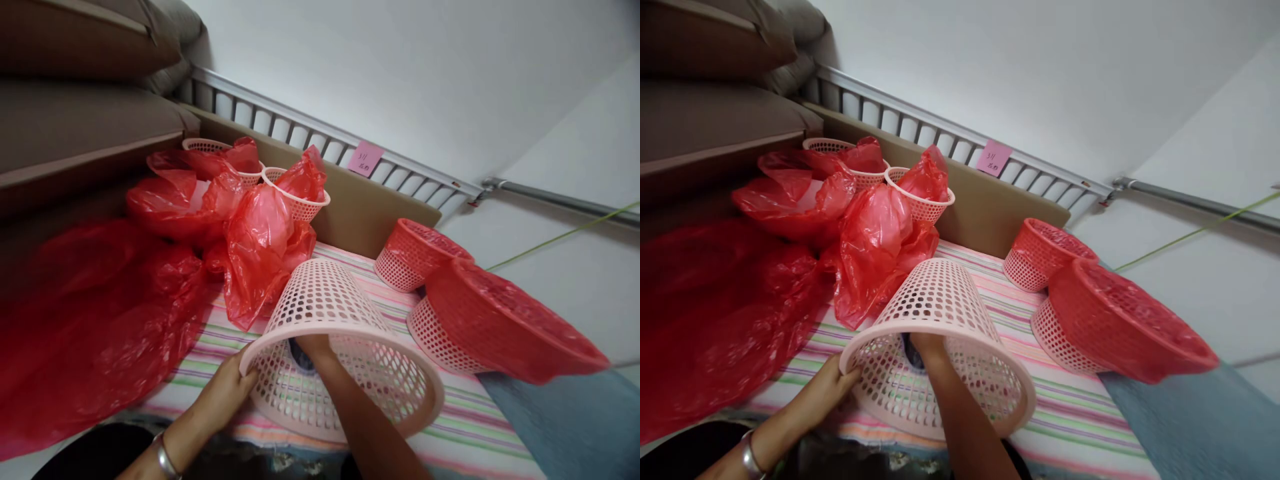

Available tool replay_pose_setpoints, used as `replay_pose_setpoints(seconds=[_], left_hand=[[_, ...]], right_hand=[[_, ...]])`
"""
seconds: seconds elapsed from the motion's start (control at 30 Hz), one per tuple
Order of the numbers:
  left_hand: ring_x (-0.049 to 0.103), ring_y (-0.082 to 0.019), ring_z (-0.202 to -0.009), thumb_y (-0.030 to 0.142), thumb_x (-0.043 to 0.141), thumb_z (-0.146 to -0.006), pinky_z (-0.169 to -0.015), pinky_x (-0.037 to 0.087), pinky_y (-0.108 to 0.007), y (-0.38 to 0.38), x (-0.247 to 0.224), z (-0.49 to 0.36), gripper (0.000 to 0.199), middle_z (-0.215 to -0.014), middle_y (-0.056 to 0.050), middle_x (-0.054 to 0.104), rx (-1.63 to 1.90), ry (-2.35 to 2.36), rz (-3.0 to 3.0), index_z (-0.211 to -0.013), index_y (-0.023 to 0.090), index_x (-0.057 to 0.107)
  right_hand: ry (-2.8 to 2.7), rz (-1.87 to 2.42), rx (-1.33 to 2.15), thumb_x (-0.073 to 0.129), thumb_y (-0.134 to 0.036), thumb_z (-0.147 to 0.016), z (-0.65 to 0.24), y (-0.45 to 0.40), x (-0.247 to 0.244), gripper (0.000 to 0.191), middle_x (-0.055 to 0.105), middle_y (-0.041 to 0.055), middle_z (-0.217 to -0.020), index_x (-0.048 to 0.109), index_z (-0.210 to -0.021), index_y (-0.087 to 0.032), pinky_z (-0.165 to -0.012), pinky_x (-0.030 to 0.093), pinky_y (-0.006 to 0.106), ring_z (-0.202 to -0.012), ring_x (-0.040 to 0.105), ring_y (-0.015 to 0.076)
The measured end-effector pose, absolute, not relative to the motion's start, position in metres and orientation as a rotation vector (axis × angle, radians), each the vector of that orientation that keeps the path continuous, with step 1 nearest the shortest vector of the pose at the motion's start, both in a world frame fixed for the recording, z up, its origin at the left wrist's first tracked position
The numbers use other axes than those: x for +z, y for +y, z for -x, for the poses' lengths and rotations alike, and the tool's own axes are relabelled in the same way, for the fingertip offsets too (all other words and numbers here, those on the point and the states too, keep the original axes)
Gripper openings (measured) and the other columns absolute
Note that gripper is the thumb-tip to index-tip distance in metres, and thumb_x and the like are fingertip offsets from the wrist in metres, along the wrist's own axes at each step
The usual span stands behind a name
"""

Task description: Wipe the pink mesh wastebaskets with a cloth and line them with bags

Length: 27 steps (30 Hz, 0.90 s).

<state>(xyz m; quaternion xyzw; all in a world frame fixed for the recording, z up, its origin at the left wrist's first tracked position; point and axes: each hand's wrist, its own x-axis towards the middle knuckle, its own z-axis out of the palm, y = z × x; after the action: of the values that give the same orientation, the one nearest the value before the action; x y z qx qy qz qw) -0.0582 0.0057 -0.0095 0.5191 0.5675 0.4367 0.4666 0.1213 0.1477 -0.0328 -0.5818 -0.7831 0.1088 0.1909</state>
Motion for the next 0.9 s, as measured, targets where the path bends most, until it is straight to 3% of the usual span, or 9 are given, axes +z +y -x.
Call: replay_pose_setpoints(seconds=[0.1, 0.3, 0.47, 0.63, 0.8, 0.9], left_hand=[[0.066, -0.026, -0.081, 0.023, 0.048, -0.075, -0.075, 0.051, -0.032, 0.005, -0.013, 0.058, 0.020, -0.054, -0.001, 0.064, 1.104, 1.384, -1.286, -0.078, 0.015, 0.066], [0.063, -0.025, -0.097, 0.029, 0.045, -0.084, -0.090, 0.046, -0.033, 0.005, -0.013, 0.059, 0.034, -0.099, -0.010, 0.072, 1.167, 1.269, -1.390, -0.106, 0.010, 0.063], [0.065, -0.025, -0.089, 0.020, 0.045, -0.076, -0.082, 0.048, -0.033, 0.004, -0.009, 0.063, 0.031, -0.089, -0.008, 0.073, 1.140, 1.325, -1.394, -0.097, 0.010, 0.066], [0.065, -0.022, -0.081, 0.013, 0.044, -0.070, -0.075, 0.048, -0.029, 0.004, -0.010, 0.063, 0.032, -0.084, -0.005, 0.073, 1.095, 1.383, -1.445, -0.093, 0.012, 0.067], [0.064, -0.019, -0.077, 0.011, 0.043, -0.069, -0.074, 0.046, -0.026, 0.005, -0.004, 0.063, 0.031, -0.082, -0.004, 0.072, 1.009, 1.394, -1.524, -0.089, 0.015, 0.067], [0.063, -0.018, -0.076, 0.010, 0.042, -0.067, -0.073, 0.046, -0.025, 0.005, -0.001, 0.066, 0.033, -0.081, -0.003, 0.071, 0.984, 1.365, -1.536, -0.090, 0.015, 0.066]], right_hand=[[-2.316, 1.662, 0.256, 0.053, -0.012, -0.066, -0.121, 0.087, -0.032, 0.045, 0.064, 0.0129, -0.103, 0.060, -0.110, -0.016, -0.085, 0.044, 0.038, -0.097, 0.058, 0.0287], [-2.593, 1.579, 0.242, 0.053, -0.010, -0.055, -0.129, -0.013, -0.032, 0.038, 0.064, 0.0083, -0.096, 0.060, -0.091, -0.021, -0.078, 0.045, 0.036, -0.090, 0.058, 0.0278], [-2.440, 1.605, 0.290, 0.051, -0.009, -0.060, -0.135, 0.006, -0.008, 0.043, 0.064, 0.0064, -0.097, 0.059, -0.099, -0.022, -0.081, 0.045, 0.032, -0.092, 0.059, 0.0246], [-2.367, 1.596, 0.115, 0.043, -0.003, -0.066, -0.128, 0.033, -0.024, 0.046, 0.063, 0.0124, -0.101, 0.061, -0.107, -0.015, -0.089, 0.042, 0.037, -0.101, 0.057, 0.0265], [-2.201, 1.459, 0.348, 0.051, -0.013, -0.074, -0.121, 0.083, -0.040, 0.035, 0.066, 0.0076, -0.104, 0.064, -0.105, -0.022, -0.093, 0.041, 0.038, -0.103, 0.057, 0.0253], [-2.123, 1.463, 0.420, 0.044, -0.021, -0.085, -0.129, 0.116, -0.042, 0.033, 0.066, 0.0048, -0.108, 0.061, -0.113, -0.025, -0.090, 0.044, 0.037, -0.103, 0.057, 0.0223]])
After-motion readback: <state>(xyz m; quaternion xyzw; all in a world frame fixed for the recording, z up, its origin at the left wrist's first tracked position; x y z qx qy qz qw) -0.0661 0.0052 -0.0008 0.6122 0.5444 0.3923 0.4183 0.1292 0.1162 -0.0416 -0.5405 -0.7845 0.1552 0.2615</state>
